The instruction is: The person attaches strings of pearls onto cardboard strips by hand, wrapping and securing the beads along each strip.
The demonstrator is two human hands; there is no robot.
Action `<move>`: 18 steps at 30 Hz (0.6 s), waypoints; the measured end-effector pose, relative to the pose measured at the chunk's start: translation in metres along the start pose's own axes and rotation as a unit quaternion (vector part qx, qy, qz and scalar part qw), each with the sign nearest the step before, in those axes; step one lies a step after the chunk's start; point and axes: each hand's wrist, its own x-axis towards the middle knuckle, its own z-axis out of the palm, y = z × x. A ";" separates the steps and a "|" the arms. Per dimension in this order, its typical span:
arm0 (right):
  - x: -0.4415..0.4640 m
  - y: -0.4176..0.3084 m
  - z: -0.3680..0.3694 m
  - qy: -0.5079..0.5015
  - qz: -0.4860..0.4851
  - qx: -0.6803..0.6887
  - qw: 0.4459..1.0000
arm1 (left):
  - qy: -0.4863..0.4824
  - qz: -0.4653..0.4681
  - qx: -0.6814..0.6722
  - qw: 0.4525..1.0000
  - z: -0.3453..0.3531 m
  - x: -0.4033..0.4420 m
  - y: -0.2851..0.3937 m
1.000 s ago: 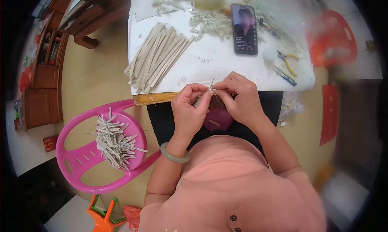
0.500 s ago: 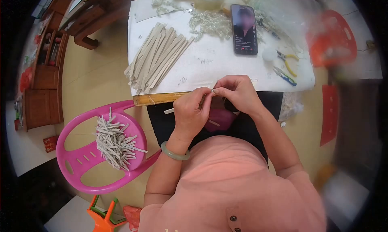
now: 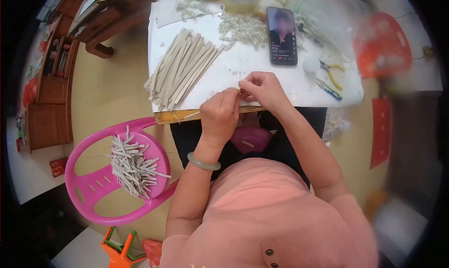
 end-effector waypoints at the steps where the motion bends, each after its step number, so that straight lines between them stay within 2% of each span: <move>1: 0.000 0.000 0.000 0.001 0.001 -0.001 1.000 | -0.002 -0.004 -0.001 1.000 0.000 0.000 0.000; 4: -0.001 0.000 0.001 0.004 0.013 0.014 1.000 | -0.003 -0.001 -0.003 1.000 -0.001 0.001 0.001; 8: -0.005 0.004 -0.001 0.017 -0.018 -0.021 0.999 | -0.035 0.006 0.020 0.999 -0.001 -0.003 0.000; 10: -0.009 0.002 0.001 0.013 -0.019 -0.036 0.999 | -0.037 0.040 0.036 0.998 0.003 -0.006 -0.001; 12: -0.015 -0.002 0.004 0.070 -0.115 -0.233 0.963 | -0.067 0.040 0.055 0.995 0.002 -0.006 0.002; 16: -0.016 -0.005 0.000 0.069 -0.151 -0.261 0.951 | -0.128 0.033 0.086 0.988 -0.003 0.001 0.005; 17: -0.022 -0.010 -0.003 0.047 -0.152 -0.231 0.960 | -0.126 0.035 0.087 0.988 -0.006 0.000 0.006; 18: -0.029 -0.016 -0.006 0.025 -0.152 -0.201 0.967 | -0.084 -0.014 -0.022 0.996 -0.010 -0.002 0.007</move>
